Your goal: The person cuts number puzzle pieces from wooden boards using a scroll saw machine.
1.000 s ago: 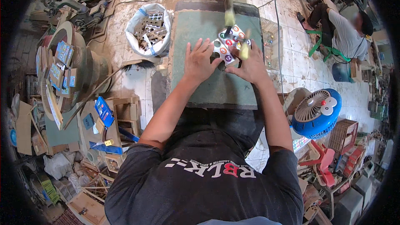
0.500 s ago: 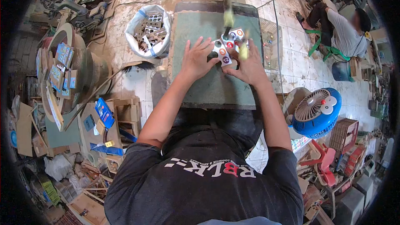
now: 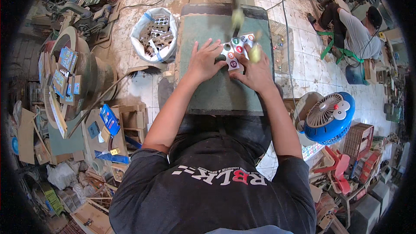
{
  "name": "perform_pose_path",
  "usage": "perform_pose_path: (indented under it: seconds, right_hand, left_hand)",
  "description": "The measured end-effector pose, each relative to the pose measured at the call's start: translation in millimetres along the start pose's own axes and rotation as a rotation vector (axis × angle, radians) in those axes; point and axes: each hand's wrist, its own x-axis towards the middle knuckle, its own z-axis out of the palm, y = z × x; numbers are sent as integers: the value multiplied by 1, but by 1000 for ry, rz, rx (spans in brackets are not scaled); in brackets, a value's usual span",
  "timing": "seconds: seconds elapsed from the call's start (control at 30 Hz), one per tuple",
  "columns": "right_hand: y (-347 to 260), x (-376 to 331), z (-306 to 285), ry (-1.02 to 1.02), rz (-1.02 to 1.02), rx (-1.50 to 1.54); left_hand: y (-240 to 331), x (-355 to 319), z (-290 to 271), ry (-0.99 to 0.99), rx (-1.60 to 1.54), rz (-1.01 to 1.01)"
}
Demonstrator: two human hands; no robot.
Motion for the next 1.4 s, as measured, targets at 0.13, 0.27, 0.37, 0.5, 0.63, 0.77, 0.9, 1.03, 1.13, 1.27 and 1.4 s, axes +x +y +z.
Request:
perform_pose_path:
  seconds: [0.13, 0.27, 0.37, 0.5, 0.63, 0.77, 0.9, 1.03, 1.13, 1.27, 1.4]
  right_hand:
    - [-9, -1, -4, -91, 103, -33]
    - [-11, -1, -4, -114, 102, -35]
    - [-5, -1, -2, -112, 42, -12]
    - [-9, -5, -4, -73, 26, -80]
    - [-5, -7, 6, -24, 45, -3]
    - [-5, -6, 8, 31, 32, 5]
    - [-13, -5, 1, 5, 60, -71]
    - [-20, -5, -1, -16, 119, -16]
    - [-31, -5, -5, -44, 179, -17]
    - [-23, -4, -4, -81, 157, -10]
    - [-3, 4, -1, -114, 62, -25]
  left_hand:
    - [-3, 4, -2, -30, 0, 27]
    - [-8, 6, -1, -47, 4, 59]
    - [-10, 6, -2, -53, 1, 72]
    - [-9, 0, -2, -46, -17, 71]
    - [8, -14, -8, -90, -84, 20]
    - [5, -10, -9, -100, -37, 19]
    - [1, -4, -10, -113, -11, 52]
    - [-4, 0, -12, -136, -27, 88]
    - [-9, 3, -14, -152, -43, 120]
    - [-9, 4, -20, -198, -63, 139]
    - [-15, 8, -22, -193, -64, 197]
